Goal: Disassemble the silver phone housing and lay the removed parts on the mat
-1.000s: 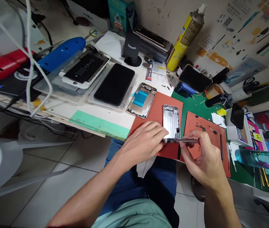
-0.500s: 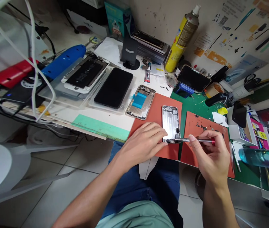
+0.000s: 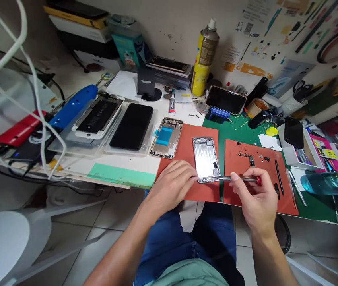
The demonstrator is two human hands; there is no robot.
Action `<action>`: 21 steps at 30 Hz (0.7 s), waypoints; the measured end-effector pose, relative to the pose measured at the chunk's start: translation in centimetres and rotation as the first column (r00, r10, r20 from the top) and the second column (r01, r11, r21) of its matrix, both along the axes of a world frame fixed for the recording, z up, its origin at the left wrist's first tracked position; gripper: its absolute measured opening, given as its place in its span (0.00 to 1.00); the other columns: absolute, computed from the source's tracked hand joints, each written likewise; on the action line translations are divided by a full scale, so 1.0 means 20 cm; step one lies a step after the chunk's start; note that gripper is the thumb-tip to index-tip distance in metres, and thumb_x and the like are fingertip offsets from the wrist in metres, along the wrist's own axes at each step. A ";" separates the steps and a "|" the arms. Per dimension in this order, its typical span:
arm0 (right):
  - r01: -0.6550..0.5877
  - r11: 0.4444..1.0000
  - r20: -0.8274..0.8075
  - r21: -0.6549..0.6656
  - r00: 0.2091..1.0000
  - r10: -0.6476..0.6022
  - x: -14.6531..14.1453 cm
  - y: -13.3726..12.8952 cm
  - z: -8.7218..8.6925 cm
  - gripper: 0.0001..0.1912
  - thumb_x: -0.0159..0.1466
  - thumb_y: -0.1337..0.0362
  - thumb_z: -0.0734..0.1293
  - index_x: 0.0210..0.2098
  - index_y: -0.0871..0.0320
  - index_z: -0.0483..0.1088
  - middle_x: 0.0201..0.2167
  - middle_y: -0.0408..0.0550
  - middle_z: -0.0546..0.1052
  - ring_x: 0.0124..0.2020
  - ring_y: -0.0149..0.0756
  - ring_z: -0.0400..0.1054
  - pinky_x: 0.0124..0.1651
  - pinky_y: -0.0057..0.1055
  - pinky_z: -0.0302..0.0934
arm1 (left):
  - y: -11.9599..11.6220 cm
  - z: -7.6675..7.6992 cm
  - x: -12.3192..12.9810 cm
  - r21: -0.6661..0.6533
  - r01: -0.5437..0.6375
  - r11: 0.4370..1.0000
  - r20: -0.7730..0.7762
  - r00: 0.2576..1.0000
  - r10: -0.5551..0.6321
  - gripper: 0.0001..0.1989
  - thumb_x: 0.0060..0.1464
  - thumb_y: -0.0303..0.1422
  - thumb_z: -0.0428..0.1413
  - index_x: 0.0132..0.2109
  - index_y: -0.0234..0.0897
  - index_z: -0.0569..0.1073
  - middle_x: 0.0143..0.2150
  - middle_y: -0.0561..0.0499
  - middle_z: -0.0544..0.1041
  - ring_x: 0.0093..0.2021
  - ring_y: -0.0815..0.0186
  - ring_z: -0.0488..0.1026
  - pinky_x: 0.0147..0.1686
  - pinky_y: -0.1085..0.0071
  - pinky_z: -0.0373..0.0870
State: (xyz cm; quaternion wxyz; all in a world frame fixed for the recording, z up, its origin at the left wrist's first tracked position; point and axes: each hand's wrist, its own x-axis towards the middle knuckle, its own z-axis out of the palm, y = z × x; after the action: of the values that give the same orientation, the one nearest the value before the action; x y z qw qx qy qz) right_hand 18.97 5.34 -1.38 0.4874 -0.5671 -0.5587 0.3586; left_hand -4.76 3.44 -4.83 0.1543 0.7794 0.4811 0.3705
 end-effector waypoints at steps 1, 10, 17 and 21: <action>0.080 0.996 0.009 0.032 0.997 -0.080 0.05 -0.03 0.00 0.17 0.63 0.55 0.80 0.40 0.54 0.71 0.29 0.40 0.76 0.28 0.35 0.79 0.31 0.29 0.73 | 0.00 0.00 0.00 0.006 -0.004 1.000 0.006 1.000 0.004 0.07 0.73 0.27 0.52 0.48 0.39 0.75 0.43 0.47 0.81 0.47 0.59 0.76 0.50 0.59 0.72; 0.493 0.869 -0.066 0.049 0.869 -0.490 0.58 -0.45 -0.11 0.18 0.59 0.59 0.83 0.38 0.54 0.72 0.29 0.42 0.81 0.26 0.35 0.79 0.32 0.29 0.77 | 0.04 0.04 0.05 0.076 -0.001 0.997 -0.057 0.998 0.005 0.13 0.69 0.23 0.57 0.55 0.42 0.76 0.48 0.48 0.82 0.47 0.60 0.78 0.50 0.60 0.74; 0.494 0.859 -0.106 -0.131 0.855 -0.508 0.62 -0.59 -0.19 0.19 0.59 0.54 0.83 0.37 0.54 0.72 0.28 0.44 0.81 0.25 0.37 0.78 0.30 0.29 0.77 | 0.12 0.11 0.61 0.031 0.197 0.980 -0.186 0.964 -0.188 0.07 0.72 0.26 0.54 0.51 0.38 0.77 0.43 0.47 0.81 0.42 0.62 0.77 0.43 0.64 0.75; 0.537 0.812 -0.094 -0.227 0.818 -0.567 0.56 -0.64 -0.21 0.21 0.60 0.49 0.81 0.35 0.54 0.70 0.28 0.44 0.79 0.28 0.35 0.77 0.34 0.29 0.75 | 0.20 0.03 0.79 0.038 0.184 0.982 -0.281 0.945 -0.166 0.08 0.73 0.29 0.54 0.50 0.37 0.78 0.43 0.47 0.81 0.41 0.62 0.78 0.41 0.65 0.75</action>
State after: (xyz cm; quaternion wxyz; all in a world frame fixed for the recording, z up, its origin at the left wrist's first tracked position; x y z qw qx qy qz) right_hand 30.20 -7.38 -5.53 0.5566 -0.7189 -0.2923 0.2963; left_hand 11.06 7.52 -4.19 0.0930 0.8677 0.4147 0.2580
